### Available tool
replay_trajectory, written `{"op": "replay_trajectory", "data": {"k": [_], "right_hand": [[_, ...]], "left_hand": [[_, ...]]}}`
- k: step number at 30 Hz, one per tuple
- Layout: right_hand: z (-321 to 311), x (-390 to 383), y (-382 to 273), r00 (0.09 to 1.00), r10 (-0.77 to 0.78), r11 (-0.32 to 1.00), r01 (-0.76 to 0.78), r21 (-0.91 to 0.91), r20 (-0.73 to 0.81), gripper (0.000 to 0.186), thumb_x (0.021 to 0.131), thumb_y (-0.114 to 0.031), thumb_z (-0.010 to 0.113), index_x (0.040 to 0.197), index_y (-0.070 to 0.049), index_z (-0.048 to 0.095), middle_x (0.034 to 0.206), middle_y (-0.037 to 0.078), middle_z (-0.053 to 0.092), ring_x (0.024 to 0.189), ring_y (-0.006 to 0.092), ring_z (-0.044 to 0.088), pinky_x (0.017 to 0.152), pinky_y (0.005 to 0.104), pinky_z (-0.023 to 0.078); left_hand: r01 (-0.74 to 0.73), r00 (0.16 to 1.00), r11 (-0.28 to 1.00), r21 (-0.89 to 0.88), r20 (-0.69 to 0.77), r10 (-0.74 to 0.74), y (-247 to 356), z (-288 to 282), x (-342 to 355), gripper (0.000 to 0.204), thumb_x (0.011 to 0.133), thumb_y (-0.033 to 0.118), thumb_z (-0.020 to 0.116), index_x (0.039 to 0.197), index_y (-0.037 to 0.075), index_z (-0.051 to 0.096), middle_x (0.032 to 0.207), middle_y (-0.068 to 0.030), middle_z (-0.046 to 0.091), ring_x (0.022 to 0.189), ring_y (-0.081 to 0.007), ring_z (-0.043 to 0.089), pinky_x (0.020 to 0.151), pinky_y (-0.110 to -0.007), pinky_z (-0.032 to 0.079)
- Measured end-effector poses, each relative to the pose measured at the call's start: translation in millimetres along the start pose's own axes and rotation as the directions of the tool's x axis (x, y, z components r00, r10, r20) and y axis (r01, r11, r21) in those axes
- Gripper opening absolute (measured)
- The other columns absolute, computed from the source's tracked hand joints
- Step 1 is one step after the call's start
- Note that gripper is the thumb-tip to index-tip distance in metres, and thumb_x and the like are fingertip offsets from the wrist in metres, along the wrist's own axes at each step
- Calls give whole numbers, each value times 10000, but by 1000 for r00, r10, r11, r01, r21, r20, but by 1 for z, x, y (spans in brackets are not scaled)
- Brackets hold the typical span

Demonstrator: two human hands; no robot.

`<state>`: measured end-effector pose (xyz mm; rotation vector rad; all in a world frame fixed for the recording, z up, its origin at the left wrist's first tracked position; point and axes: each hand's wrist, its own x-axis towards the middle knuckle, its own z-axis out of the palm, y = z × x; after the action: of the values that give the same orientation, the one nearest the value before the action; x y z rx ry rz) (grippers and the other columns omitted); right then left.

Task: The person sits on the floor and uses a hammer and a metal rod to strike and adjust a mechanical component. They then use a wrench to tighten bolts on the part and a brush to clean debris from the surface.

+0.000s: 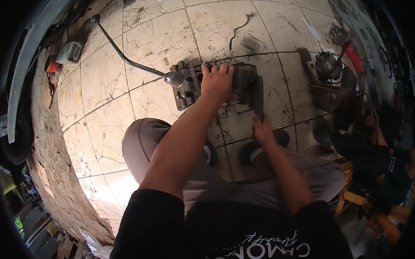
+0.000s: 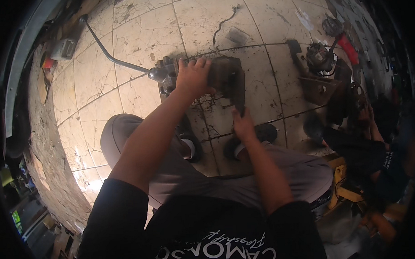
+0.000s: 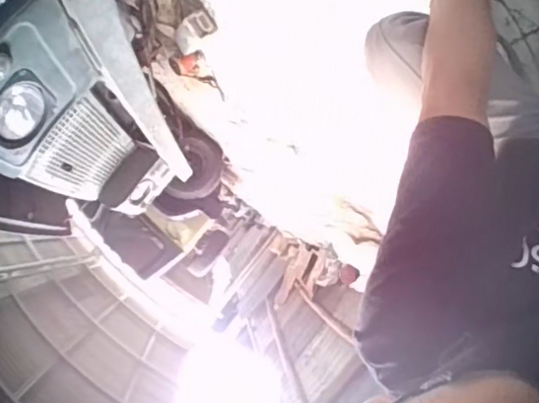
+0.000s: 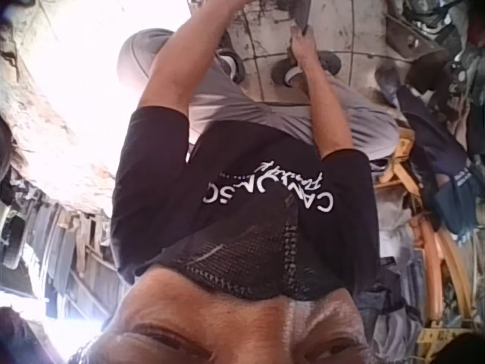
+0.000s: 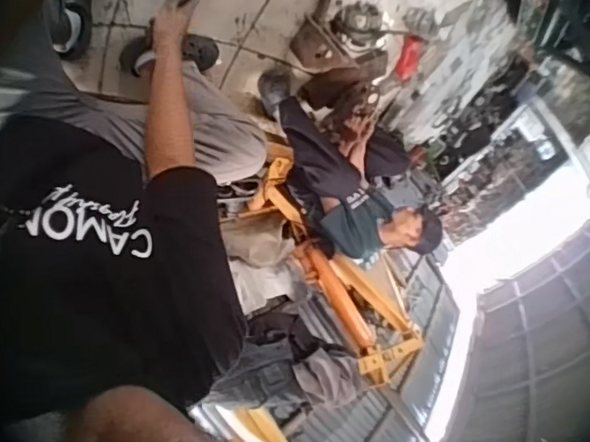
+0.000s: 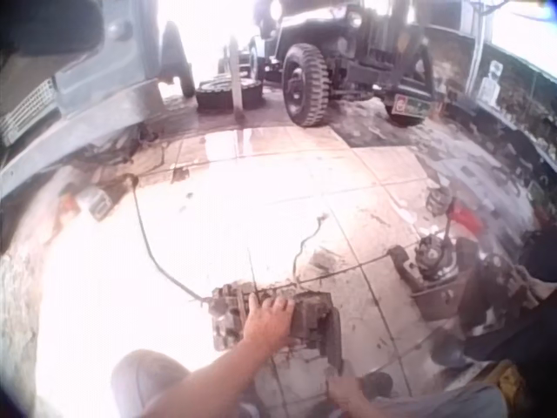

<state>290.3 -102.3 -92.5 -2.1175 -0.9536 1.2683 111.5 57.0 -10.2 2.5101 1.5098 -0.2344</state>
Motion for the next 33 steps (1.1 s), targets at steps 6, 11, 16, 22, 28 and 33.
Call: {"op": "replay_trajectory", "data": {"k": [6, 11, 16, 22, 28, 33], "right_hand": [[1, 39, -59, 999, 15, 1000, -16, -9, -38, 552, 950, -418, 497, 1285, 15, 420, 1023, 224, 621, 851, 339, 632, 755, 426, 484], [3, 25, -79, 994, 102, 995, -102, 18, -29, 535, 952, -397, 489, 1295, 2, 393, 1073, 249, 625, 997, 423, 602, 861, 459, 449], [6, -9, 3, 977, 14, 999, -21, -31, -213, 548, 929, -403, 524, 1282, 2, 416, 1109, 257, 614, 1038, 435, 587, 888, 452, 441], [28, 4, -2, 963, 39, 999, -33, 28, -267, 550, 932, -390, 520, 1267, 36, 424, 1155, 276, 588, 1094, 433, 563, 921, 449, 423], [-4, 53, -74, 984, 170, 973, -159, 168, -54, 536, 938, -358, 510, 1286, 42, 430, 1154, 245, 597, 1046, 363, 593, 905, 423, 440], [-9, 30, 2, 983, 164, 974, -148, 173, -85, 538, 924, -346, 546, 1275, 49, 448, 1138, 224, 601, 1064, 337, 586, 890, 403, 442]], "left_hand": [[15, 997, 999, 39, 69, -17, 4, -10, 2, 960, 663, 581, 768, 1407, 121, 373, 1380, -59, 465, 1255, -252, 478, 1096, -584, 246], [88, 995, 996, 8, 55, -88, 11, -4, -5, 967, 670, 564, 775, 1419, 119, 354, 1377, -62, 461, 1253, -250, 479, 1102, -587, 239], [58, 997, 998, 15, 50, -58, 11, -8, -1, 971, 672, 562, 774, 1426, 121, 350, 1385, -54, 456, 1259, -249, 475, 1108, -588, 232], [58, 997, 998, 6, 57, -58, 12, -8, 0, 972, 676, 567, 769, 1430, 125, 343, 1394, -59, 448, 1257, -251, 478, 1112, -587, 225], [84, 993, 996, -9, 82, -83, 12, -8, -1, 986, 671, 576, 768, 1429, 115, 339, 1394, -62, 447, 1255, -250, 480, 1107, -590, 228], [67, 998, 998, -5, 3, -67, 11, -3, -2, 982, 668, 578, 768, 1420, 102, 351, 1363, -77, 470, 1241, -259, 491, 1098, -598, 231]]}}
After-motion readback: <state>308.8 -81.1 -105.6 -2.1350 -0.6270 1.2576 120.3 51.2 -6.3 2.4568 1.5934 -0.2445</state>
